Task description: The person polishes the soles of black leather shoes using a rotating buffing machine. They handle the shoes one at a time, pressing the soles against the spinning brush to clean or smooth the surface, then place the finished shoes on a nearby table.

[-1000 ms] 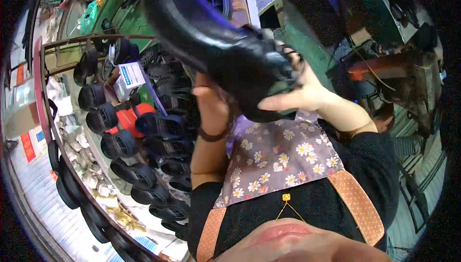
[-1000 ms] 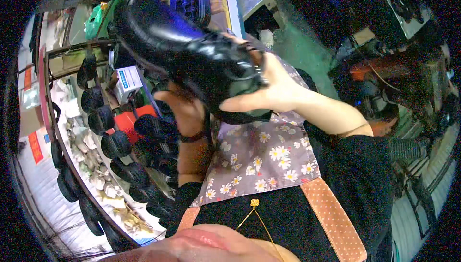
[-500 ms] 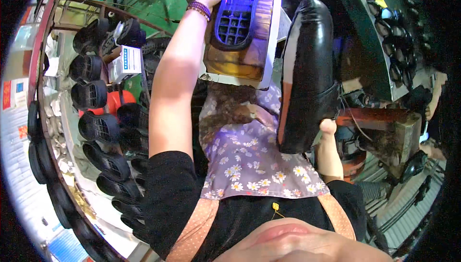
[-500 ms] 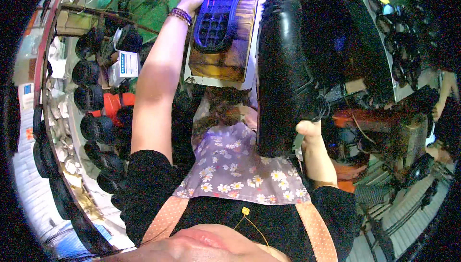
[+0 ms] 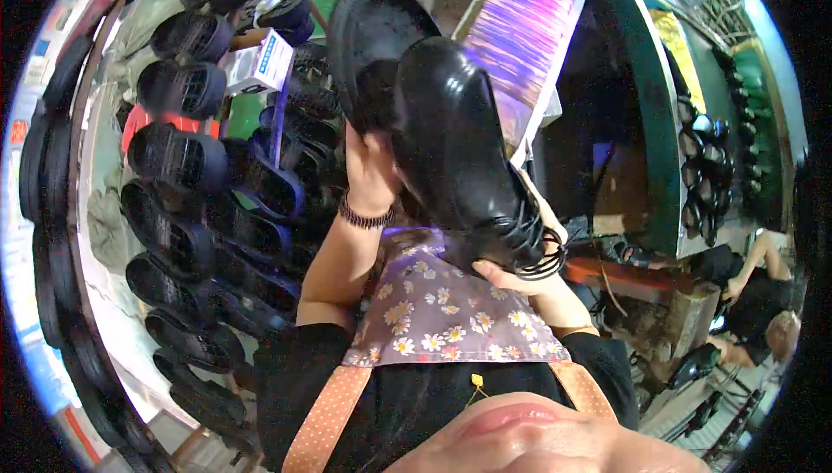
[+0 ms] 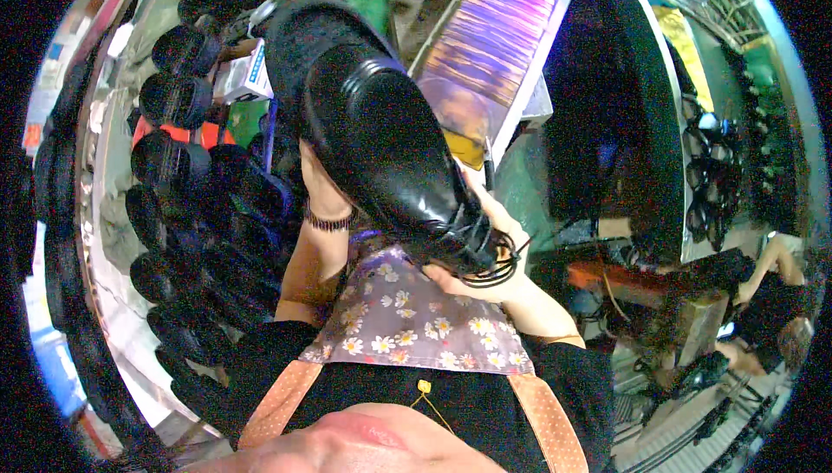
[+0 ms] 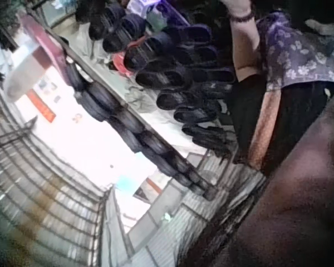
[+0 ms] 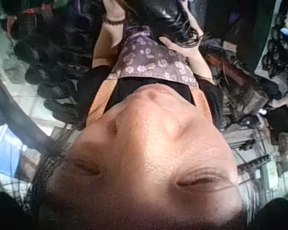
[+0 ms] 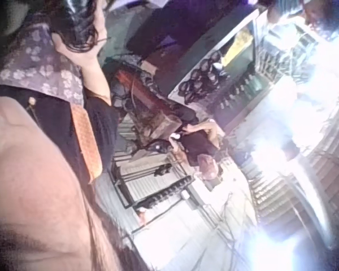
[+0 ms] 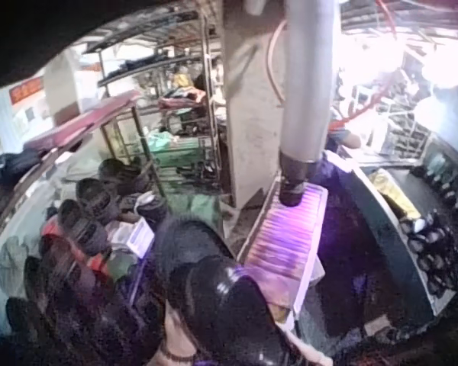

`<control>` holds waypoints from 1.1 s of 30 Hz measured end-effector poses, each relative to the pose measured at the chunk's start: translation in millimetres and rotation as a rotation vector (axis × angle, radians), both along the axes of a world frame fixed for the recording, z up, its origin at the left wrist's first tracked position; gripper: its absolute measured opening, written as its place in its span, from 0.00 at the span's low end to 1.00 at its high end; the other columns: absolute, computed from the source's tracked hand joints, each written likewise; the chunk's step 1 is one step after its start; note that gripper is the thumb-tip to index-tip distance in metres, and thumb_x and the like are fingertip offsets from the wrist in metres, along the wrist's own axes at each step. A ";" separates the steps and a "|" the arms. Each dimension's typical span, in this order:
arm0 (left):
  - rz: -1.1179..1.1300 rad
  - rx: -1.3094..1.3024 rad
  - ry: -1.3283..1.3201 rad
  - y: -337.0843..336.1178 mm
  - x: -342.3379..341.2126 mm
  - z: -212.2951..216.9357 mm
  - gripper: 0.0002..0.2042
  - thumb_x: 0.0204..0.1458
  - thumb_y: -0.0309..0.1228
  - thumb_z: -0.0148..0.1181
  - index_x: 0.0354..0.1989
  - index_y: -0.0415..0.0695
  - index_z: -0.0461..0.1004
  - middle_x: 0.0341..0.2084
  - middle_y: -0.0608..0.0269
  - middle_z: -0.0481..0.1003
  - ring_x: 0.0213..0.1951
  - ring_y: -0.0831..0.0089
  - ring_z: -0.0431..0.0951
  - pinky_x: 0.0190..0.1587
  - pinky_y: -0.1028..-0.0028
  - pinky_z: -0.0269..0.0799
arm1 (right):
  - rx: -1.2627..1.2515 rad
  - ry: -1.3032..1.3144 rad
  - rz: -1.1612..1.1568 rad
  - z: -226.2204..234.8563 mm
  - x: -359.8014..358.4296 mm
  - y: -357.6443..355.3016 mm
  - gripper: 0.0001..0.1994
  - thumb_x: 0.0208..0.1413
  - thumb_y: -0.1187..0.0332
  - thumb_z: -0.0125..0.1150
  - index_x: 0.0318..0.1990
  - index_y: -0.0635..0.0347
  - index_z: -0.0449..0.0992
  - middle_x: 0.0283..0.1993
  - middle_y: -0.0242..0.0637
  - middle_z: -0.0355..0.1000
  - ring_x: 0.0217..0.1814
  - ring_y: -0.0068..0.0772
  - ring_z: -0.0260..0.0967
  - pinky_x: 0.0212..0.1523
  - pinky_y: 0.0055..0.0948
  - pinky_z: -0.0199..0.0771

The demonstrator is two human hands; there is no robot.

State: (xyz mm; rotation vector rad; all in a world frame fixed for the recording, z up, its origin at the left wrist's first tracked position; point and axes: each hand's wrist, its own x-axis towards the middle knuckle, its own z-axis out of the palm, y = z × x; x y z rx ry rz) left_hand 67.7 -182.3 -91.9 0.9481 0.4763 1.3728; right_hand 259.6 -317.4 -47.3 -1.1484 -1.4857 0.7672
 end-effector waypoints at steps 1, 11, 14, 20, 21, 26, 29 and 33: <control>0.039 0.175 0.190 -10.5 -1.5 3.0 0.36 0.58 0.53 0.49 0.64 0.36 0.53 0.58 0.56 0.64 0.56 0.67 0.67 0.58 0.68 0.63 | 0.006 0.045 0.023 -6.8 -0.9 -0.2 0.51 0.32 0.59 0.77 0.64 0.73 0.55 0.61 0.52 0.64 0.62 0.38 0.64 0.64 0.35 0.61; 0.023 0.234 0.143 -54.1 -5.8 1.2 0.42 0.46 0.46 0.68 0.63 0.35 0.55 0.59 0.56 0.64 0.59 0.67 0.64 0.61 0.67 0.59 | -0.006 -0.023 0.052 -9.2 -9.1 -6.5 0.49 0.33 0.66 0.75 0.65 0.73 0.54 0.63 0.52 0.61 0.65 0.37 0.61 0.66 0.34 0.57; 0.061 0.256 0.271 -60.9 -8.7 -6.4 0.39 0.47 0.51 0.65 0.60 0.36 0.59 0.54 0.58 0.68 0.54 0.67 0.69 0.58 0.66 0.64 | -0.073 -0.039 0.043 -4.0 -13.0 -11.0 0.49 0.34 0.67 0.74 0.66 0.71 0.53 0.63 0.50 0.62 0.64 0.37 0.62 0.65 0.33 0.58; -0.060 0.242 0.366 -58.3 -22.7 -20.7 0.36 0.45 0.46 0.70 0.57 0.35 0.64 0.55 0.56 0.66 0.54 0.68 0.68 0.57 0.69 0.62 | -0.279 0.265 0.004 -27.7 -25.7 -20.4 0.48 0.38 0.68 0.71 0.68 0.62 0.49 0.62 0.47 0.63 0.59 0.36 0.66 0.58 0.33 0.68; -0.097 0.220 0.408 -55.9 -27.9 -20.3 0.37 0.44 0.45 0.71 0.58 0.35 0.62 0.55 0.56 0.66 0.55 0.67 0.68 0.58 0.68 0.62 | -0.287 0.277 -0.010 -31.8 -27.1 -21.4 0.49 0.38 0.66 0.72 0.68 0.62 0.49 0.62 0.49 0.61 0.58 0.39 0.66 0.57 0.34 0.68; -0.145 0.056 0.114 -52.4 -3.9 9.9 0.45 0.39 0.36 0.76 0.63 0.38 0.53 0.56 0.57 0.64 0.56 0.67 0.67 0.59 0.67 0.63 | -0.187 -0.075 -0.104 -51.4 -29.9 -19.7 0.51 0.36 0.59 0.73 0.67 0.62 0.47 0.66 0.57 0.53 0.56 0.51 0.67 0.51 0.36 0.72; -0.095 -0.142 0.191 -58.1 3.5 23.9 0.44 0.38 0.25 0.75 0.64 0.40 0.51 0.56 0.55 0.65 0.55 0.66 0.69 0.58 0.66 0.66 | -0.156 -0.410 -0.166 -45.9 -29.6 -22.9 0.53 0.34 0.55 0.74 0.67 0.62 0.46 0.68 0.62 0.49 0.54 0.58 0.68 0.48 0.37 0.74; -0.159 -0.167 0.122 -54.9 -6.3 8.7 0.41 0.39 0.23 0.71 0.62 0.40 0.53 0.52 0.55 0.68 0.53 0.65 0.71 0.57 0.65 0.67 | -0.013 -0.436 0.051 -43.1 -3.2 -23.6 0.53 0.31 0.48 0.76 0.64 0.67 0.57 0.65 0.61 0.57 0.46 0.49 0.75 0.43 0.31 0.75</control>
